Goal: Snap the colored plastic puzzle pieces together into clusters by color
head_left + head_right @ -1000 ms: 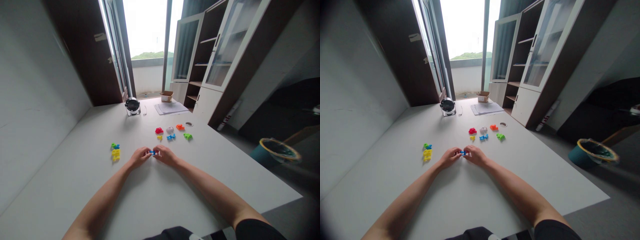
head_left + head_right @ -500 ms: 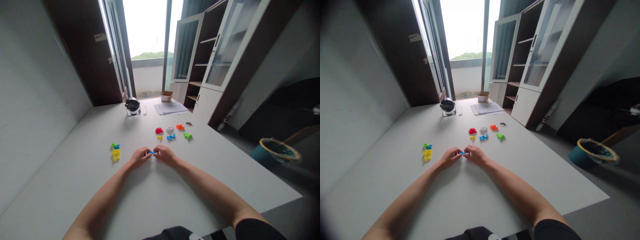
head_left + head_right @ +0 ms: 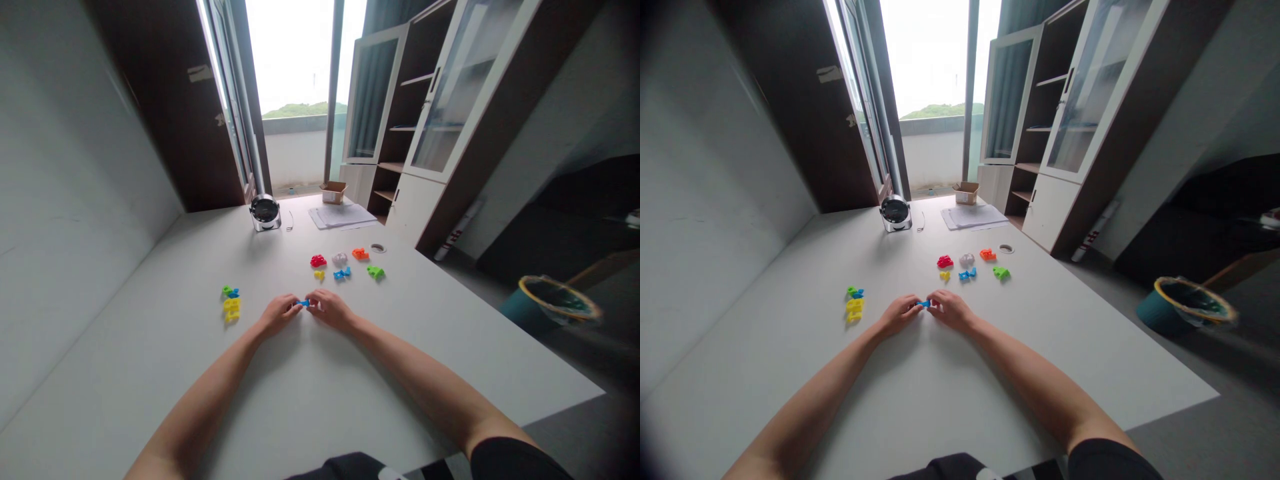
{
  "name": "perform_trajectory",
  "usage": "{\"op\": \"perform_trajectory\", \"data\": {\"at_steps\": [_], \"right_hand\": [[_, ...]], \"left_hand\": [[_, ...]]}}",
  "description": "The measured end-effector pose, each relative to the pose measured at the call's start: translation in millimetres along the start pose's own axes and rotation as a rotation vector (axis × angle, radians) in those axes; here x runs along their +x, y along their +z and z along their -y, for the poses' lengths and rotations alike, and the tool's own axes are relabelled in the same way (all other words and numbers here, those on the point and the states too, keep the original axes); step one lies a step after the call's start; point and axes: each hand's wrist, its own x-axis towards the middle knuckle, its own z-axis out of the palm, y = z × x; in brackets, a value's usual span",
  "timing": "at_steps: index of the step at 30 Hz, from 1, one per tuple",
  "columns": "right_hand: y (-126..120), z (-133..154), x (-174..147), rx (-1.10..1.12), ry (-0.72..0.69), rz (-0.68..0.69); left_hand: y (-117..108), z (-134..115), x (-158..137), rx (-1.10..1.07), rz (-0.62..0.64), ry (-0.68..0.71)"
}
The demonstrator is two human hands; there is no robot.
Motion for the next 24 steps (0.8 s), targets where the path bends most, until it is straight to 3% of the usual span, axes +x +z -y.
{"op": "perform_trajectory", "data": {"at_steps": [24], "right_hand": [[-0.4, 1.6, 0.0, 0.009, -0.021, -0.007]], "left_hand": [[0.4, 2.1, 1.5, 0.030, 0.006, 0.015]]}}
